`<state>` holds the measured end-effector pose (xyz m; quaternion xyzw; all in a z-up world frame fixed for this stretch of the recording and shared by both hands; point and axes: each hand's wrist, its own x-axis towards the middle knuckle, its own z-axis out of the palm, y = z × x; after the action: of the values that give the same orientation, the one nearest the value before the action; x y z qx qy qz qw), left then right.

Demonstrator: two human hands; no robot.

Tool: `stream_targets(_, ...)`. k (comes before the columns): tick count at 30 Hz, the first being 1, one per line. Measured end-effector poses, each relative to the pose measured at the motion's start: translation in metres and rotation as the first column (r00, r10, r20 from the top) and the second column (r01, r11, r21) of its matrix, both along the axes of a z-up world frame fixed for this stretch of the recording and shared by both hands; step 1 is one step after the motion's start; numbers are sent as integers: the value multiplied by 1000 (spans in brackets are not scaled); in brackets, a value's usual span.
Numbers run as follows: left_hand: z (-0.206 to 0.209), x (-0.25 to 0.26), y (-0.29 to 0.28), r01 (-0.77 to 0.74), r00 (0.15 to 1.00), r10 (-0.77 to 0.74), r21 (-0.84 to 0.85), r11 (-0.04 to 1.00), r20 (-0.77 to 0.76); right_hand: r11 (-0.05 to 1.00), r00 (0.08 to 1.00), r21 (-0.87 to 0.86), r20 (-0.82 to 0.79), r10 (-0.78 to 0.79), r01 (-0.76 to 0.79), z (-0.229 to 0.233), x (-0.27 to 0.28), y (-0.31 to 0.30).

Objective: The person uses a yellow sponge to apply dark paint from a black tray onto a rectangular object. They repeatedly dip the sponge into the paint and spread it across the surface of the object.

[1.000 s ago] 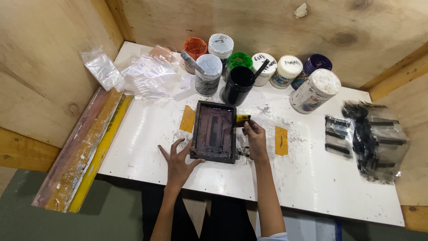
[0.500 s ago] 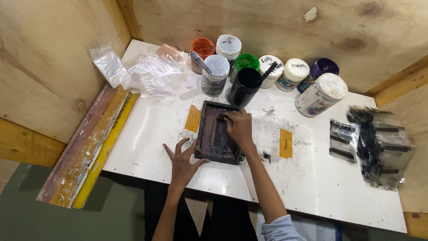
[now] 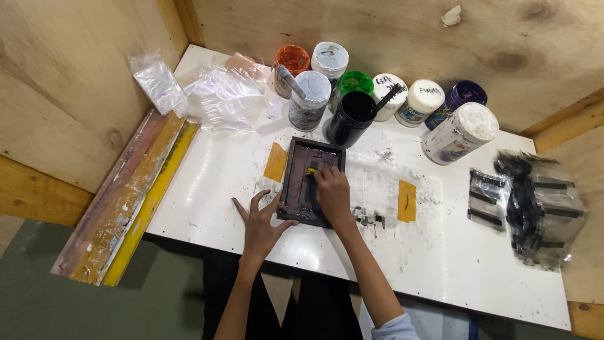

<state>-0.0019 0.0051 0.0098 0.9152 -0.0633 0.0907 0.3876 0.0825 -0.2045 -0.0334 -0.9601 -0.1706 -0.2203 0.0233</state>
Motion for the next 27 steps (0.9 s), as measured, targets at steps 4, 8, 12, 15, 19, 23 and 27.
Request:
stream_targets(4, 0, 0, 0, 6, 1000, -6, 7, 1000, 4, 1000, 1000, 8, -28, -10, 10, 6, -22, 6)
stream_targets(8, 0, -1, 0, -2, 1000, 2, 17, 1000, 5, 1000, 998, 0, -66, -7, 7, 20, -45, 13)
stream_targets(12, 2, -2, 1, -10, 1000, 10, 19, 1000, 3, 999, 995, -40, -98, -18, 15, 19, -60, 15)
stream_targets(15, -3, -2, 1, -3, 1000, 3, 8, 1000, 15, 1000, 994, -28, -107, -7, 4, 12, -69, 13)
stream_targets(19, -2, -2, 1, 1, 1000, -1, -1, 1000, 14, 999, 993, -39, -118, 0, -5, 22, -79, 15)
stream_targets(23, -2, -1, 2, -5, 1000, 6, -19, 1000, 12, 1000, 983, -20, -181, -20, 16, 40, -74, 12)
stream_targets(27, 9, -4, 1, -2, 1000, 2, -40, 999, -7, 943, 946, 289, -317, -68, 165, 64, -45, 0)
